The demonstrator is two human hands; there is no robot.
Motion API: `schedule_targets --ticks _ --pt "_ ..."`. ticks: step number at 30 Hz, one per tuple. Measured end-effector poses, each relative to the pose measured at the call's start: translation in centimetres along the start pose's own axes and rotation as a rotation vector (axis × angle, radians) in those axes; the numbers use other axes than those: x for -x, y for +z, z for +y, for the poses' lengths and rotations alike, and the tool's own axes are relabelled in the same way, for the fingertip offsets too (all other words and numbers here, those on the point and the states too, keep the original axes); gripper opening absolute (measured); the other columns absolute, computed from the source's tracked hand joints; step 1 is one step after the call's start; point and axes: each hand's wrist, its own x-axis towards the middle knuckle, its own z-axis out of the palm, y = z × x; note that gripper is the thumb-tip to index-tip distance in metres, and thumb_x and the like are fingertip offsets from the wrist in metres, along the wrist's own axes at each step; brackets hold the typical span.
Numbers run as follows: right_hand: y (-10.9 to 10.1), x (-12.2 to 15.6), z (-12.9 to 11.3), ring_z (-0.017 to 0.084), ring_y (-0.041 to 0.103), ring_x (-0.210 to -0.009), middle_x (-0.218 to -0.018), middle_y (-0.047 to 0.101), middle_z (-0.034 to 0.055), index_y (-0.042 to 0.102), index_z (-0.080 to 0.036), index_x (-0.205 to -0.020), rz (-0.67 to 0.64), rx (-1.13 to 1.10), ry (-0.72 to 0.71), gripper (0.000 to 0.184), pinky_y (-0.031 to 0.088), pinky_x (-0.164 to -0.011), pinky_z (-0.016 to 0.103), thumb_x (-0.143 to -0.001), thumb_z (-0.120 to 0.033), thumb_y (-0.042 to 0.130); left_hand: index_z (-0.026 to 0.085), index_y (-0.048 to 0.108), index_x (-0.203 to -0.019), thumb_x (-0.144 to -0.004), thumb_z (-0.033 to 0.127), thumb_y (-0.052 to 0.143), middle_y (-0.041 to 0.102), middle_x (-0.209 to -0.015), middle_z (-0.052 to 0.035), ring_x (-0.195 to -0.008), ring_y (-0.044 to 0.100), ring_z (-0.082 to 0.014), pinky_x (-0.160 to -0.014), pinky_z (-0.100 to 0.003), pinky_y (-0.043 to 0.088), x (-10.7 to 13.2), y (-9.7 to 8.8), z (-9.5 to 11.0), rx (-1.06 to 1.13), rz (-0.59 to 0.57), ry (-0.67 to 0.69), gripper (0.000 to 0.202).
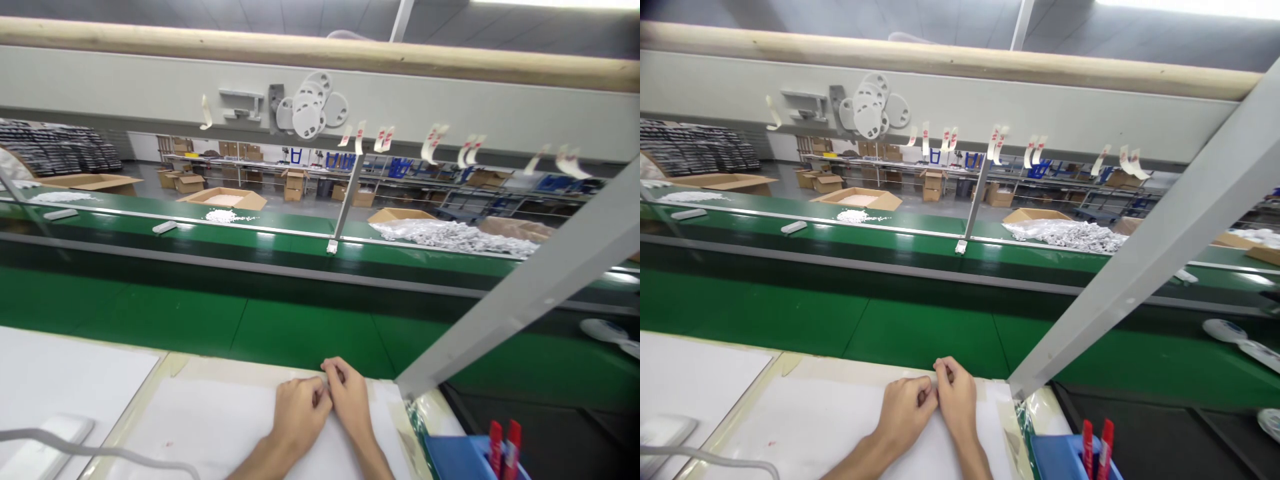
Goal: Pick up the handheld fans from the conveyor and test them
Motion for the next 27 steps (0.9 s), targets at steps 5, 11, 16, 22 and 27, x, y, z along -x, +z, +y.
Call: schedule_targets --ticks 5,11,16,22,27 --pt "-0.05 0.12 -0.01 0.02 0.059 -0.069 -0.074 0.069 0.0053 0.067 -0.017 -0.077 0.012 -0.004 -0.011 0.044 0.04 -0.062 0.027 -0.091 -0.053 0.046 0.02 0.051 -0.063 -0.085 0.026 0.048 0.062 -0.061 0.0049 -0.058 0.049 -0.0114 -0.06 -0.028 0.022 0.02 0.01 -0.07 -0.002 0.0 -0.005 0.022" --pt "-0.05 0.06 0.11 0.021 0.061 -0.07 -0.078 0.071 0.0067 0.068 -0.016 -0.08 0.002 -0.019 -0.002 0.044 0.04 -0.062 0.027 -0.09 -0.053 0.047 0.02 0.051 -0.064 -0.085 0.027 0.048 0.062 -0.062 0.0045 -0.058 0.05 -0.0116 -0.06 -0.029 0.022 0.03 -0.03 -0.07 -0.011 -0.002 -0.006 0.023" --pt "-0.03 0.01 0.12 0.02 0.061 -0.068 -0.079 0.071 0.0071 0.068 -0.016 -0.08 0.0 -0.015 0.009 0.045 0.04 -0.062 0.027 -0.09 -0.054 0.046 0.02 0.053 -0.065 -0.085 0.027 0.048 0.063 -0.063 0.0048 -0.059 0.05 -0.0116 -0.061 -0.028 0.023 -0.05 -0.03 -0.09 -0.015 -0.009 -0.008 0.023" --pt "-0.03 0.08 -0.09 0.02 0.058 -0.066 -0.076 0.069 0.0062 0.068 -0.016 -0.081 0.001 -0.004 0.016 0.046 0.039 -0.062 0.028 -0.09 -0.055 0.045 0.02 0.053 -0.064 -0.084 0.026 0.048 0.062 -0.062 0.005 -0.059 0.049 -0.0115 -0.061 -0.028 0.023 -0.17 0.0 -0.07 -0.018 -0.006 -0.011 0.022" --pt "-0.04 0.04 0.13 0.02 0.058 -0.067 -0.076 0.069 0.0059 0.068 -0.016 -0.081 -0.002 0.001 0.008 0.046 0.039 -0.062 0.028 -0.09 -0.054 0.045 0.02 0.053 -0.063 -0.085 0.026 0.048 0.062 -0.061 0.0055 -0.058 0.048 -0.0108 -0.061 -0.028 0.023 -0.13 -0.05 -0.05 -0.014 -0.003 -0.01 0.023"
